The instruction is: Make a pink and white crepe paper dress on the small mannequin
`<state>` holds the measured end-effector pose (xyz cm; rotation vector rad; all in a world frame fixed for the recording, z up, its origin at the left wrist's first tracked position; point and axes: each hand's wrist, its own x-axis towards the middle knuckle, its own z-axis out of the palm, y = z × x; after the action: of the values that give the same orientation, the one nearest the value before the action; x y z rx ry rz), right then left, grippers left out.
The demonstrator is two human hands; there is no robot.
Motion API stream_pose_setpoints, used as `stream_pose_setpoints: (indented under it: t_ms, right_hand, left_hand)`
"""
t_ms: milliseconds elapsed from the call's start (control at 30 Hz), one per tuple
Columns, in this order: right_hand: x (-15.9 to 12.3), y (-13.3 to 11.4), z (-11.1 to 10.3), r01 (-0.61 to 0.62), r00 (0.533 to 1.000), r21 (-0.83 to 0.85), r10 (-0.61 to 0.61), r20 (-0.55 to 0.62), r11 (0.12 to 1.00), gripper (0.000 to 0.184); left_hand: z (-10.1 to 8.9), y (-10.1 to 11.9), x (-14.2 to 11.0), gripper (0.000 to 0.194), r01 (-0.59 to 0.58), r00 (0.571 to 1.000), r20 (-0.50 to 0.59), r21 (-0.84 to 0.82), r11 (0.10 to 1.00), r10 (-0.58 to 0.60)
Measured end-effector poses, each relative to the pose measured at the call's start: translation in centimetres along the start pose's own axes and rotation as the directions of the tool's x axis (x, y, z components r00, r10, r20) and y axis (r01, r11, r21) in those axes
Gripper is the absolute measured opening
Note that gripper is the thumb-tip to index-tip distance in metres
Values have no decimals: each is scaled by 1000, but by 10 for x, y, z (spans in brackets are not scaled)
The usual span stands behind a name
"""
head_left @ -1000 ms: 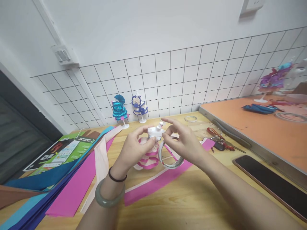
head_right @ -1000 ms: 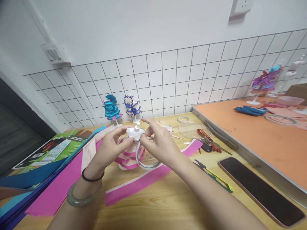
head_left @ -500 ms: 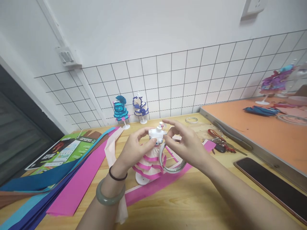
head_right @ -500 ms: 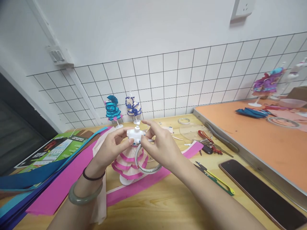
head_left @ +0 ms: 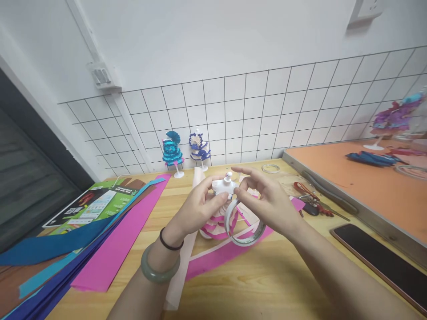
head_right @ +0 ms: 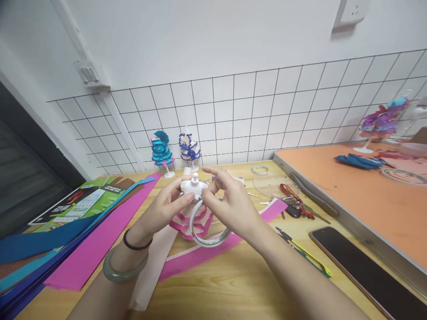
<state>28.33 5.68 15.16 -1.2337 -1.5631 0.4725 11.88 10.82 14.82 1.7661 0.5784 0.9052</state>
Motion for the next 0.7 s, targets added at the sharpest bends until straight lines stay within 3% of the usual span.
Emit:
stream_pose_setpoints:
  t_ms: [300, 433, 567, 700]
  right_hand:
    - [0, -3, 1, -91, 990, 104, 79, 113, 990, 45]
    - [-1, -3, 0, -75, 992, 41, 70, 104, 996, 55]
    - [0, 0, -4, -68, 983, 113, 47, 180, 991, 52]
    - [1, 0, -7, -93, 984, 122, 73, 163, 988, 58]
  left_hand:
    - [8, 0, 1, 24, 27, 985, -174, 118, 993, -6]
    - [9, 3, -1, 24, 36, 983, -184, 155, 987, -7]
    - [9, 6, -2, 22, 44, 982, -186, 123, 991, -20]
    - [9, 8, -3, 22, 48, 984, -178, 111, 993, -27]
